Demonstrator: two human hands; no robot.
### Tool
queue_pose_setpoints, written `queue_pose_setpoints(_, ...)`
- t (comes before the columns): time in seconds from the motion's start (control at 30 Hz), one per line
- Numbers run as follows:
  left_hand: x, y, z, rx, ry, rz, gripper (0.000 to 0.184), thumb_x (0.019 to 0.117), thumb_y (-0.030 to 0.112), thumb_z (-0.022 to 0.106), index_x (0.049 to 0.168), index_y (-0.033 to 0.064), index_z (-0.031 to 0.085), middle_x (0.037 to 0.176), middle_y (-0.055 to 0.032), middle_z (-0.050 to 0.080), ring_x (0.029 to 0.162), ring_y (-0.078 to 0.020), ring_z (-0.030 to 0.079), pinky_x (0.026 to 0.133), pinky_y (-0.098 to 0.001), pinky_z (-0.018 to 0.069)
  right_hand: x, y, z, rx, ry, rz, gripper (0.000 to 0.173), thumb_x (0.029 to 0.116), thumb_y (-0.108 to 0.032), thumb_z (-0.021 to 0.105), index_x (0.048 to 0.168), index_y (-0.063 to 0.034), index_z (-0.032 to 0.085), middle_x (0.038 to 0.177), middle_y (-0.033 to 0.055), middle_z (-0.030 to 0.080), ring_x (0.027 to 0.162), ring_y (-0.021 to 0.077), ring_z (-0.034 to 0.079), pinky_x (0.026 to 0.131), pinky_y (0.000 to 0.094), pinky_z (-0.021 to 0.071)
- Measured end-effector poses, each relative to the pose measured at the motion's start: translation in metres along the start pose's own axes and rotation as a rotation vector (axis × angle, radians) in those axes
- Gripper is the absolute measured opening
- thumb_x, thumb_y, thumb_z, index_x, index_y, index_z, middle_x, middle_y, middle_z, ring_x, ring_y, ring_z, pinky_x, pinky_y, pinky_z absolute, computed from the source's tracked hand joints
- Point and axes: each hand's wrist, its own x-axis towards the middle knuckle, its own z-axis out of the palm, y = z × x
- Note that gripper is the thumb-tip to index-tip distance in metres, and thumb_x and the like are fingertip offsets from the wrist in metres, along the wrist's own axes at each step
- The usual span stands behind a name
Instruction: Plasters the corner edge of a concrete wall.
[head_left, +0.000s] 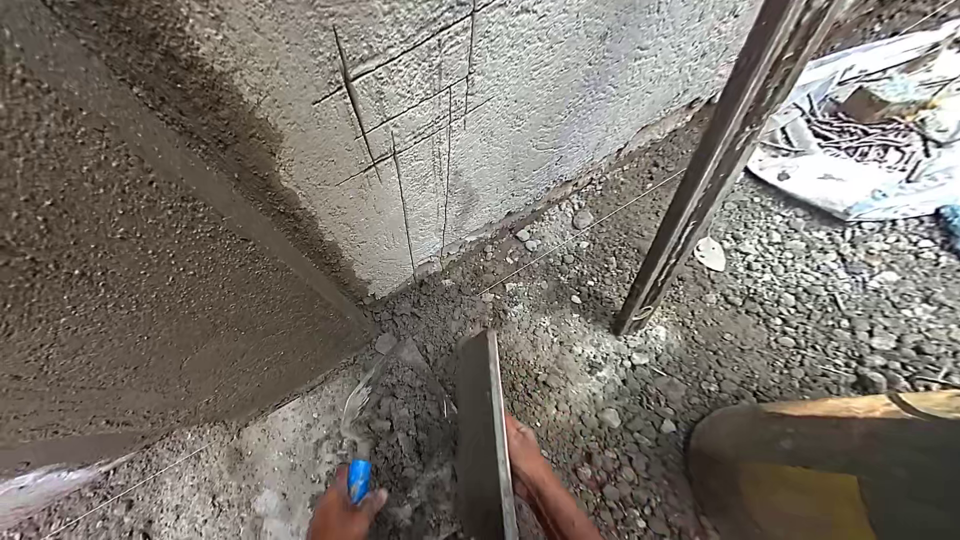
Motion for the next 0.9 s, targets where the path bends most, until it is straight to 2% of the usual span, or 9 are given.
queue_pose_setpoints(0.1,0.031,0.045,0.022,0.015,0.067,-0.019,0.068,0.0993,0.052,0.062,0.145,0.0052,0.046,0.097,-0.0179,0.068,0.071,-0.029,0.07,0.066,-0.0483,0.0607,0.03,-0.017,0.012,-0.015,-0.028,0.021,0.049,0.1111,-0.04,0.042,0.097,0.0002,0.067,0.068,0.0082,0.062,0.051,0.0146,0.057,0.049,0.0307,0.0516)
queue_pose_setpoints(0.2,0.052,0.066,0.028,0.173,0.163,-0.036,0.067,0.1008,0.048,0.061,0.149,0.0051,0.044,0.114,-0.0196,0.07,0.102,-0.0341,0.071,0.09,-0.054,0.0566,0.041,-0.019,0.018,-0.056,-0.028,0.092,0.052,0.1078,-0.047,0.047,0.094,-0.0001,0.065,0.063,0.0082,0.058,0.044,0.014,0.051,0.043,0.0286,0.0485)
queue_pose_setpoints(0.37,0.07,0.03,0.0,0.35,-0.001,-0.029,0.063,0.1004,0.031,0.063,0.153,0.0079,0.037,0.113,-0.0219,0.067,0.085,-0.0331,0.072,0.078,-0.0514,0.0603,0.031,-0.002,0.03,-0.251,-0.172,0.164,0.053,0.1068,-0.05,0.048,0.094,-0.0018,0.064,0.06,0.0059,0.056,0.042,0.0124,0.05,0.044,0.0276,0.0489)
queue_pose_setpoints(0.47,0.043,-0.023,-0.012,0.428,-0.097,-0.043,0.062,0.0981,0.029,0.064,0.152,0.0085,0.04,0.115,-0.0243,0.067,0.091,-0.0383,0.072,0.083,-0.0577,0.0586,0.006,0.018,0.026,-0.295,-0.243,0.178,0.049,0.1075,-0.047,0.049,0.1,-0.0015,0.064,0.063,0.0057,0.058,0.043,0.0124,0.051,0.044,0.0284,0.0494)
queue_pose_setpoints(0.5,0.032,-0.037,-0.017,0.422,-0.103,-0.052,0.063,0.0971,0.03,0.066,0.151,0.009,0.041,0.114,-0.0245,0.068,0.091,-0.0391,0.072,0.083,-0.0587,0.0582,-0.003,0.023,0.019,-0.3,-0.264,0.182,0.048,0.108,-0.047,0.048,0.103,-0.0018,0.065,0.067,0.0057,0.06,0.045,0.0126,0.053,0.045,0.0287,0.0502)
queue_pose_setpoints(0.63,-0.01,-0.073,-0.03,0.302,-0.028,-0.054,0.064,0.0948,0.042,0.07,0.145,0.0095,0.047,0.105,-0.021,0.07,0.085,-0.0357,0.072,0.079,-0.0563,0.0582,-0.035,0.044,-0.018,-0.188,-0.216,0.095,0.043,0.1117,-0.033,0.042,0.097,-0.0016,0.066,0.069,0.0059,0.065,0.052,0.0134,0.059,0.049,0.0298,0.053)
queue_pose_setpoints(0.7,-0.019,-0.071,-0.027,0.303,0.032,-0.016,0.068,0.0955,0.053,0.066,0.142,0.0072,0.05,0.1,-0.0201,0.07,0.086,-0.0354,0.071,0.08,-0.0559,0.0575,-0.041,0.047,-0.025,-0.127,-0.114,0.065,0.042,0.1124,-0.029,0.04,0.096,0.0,0.066,0.067,0.006,0.065,0.051,0.0129,0.06,0.048,0.0291,0.0534)
queue_pose_setpoints(0.77,-0.015,-0.053,-0.025,0.409,0.042,-0.001,0.072,0.0966,0.062,0.058,0.144,0.0088,0.05,0.103,-0.0204,0.071,0.096,-0.0384,0.071,0.086,-0.0593,0.0559,-0.037,0.046,-0.029,-0.121,-0.069,0.073,0.043,0.1125,-0.03,0.041,0.097,0.0011,0.066,0.067,0.0074,0.065,0.051,0.0139,0.06,0.048,0.0301,0.0536)
queue_pose_setpoints(0.9,-0.008,-0.017,-0.023,0.569,-0.071,-0.031,0.07,0.0993,0.058,0.057,0.15,0.0114,0.045,0.119,-0.0219,0.069,0.112,-0.0406,0.068,0.096,-0.0604,0.0524,-0.035,0.052,-0.033,-0.118,-0.081,0.068,0.044,0.1126,-0.031,0.04,0.092,-0.0003,0.064,0.065,0.0067,0.062,0.049,0.0135,0.057,0.046,0.0288,0.0512)
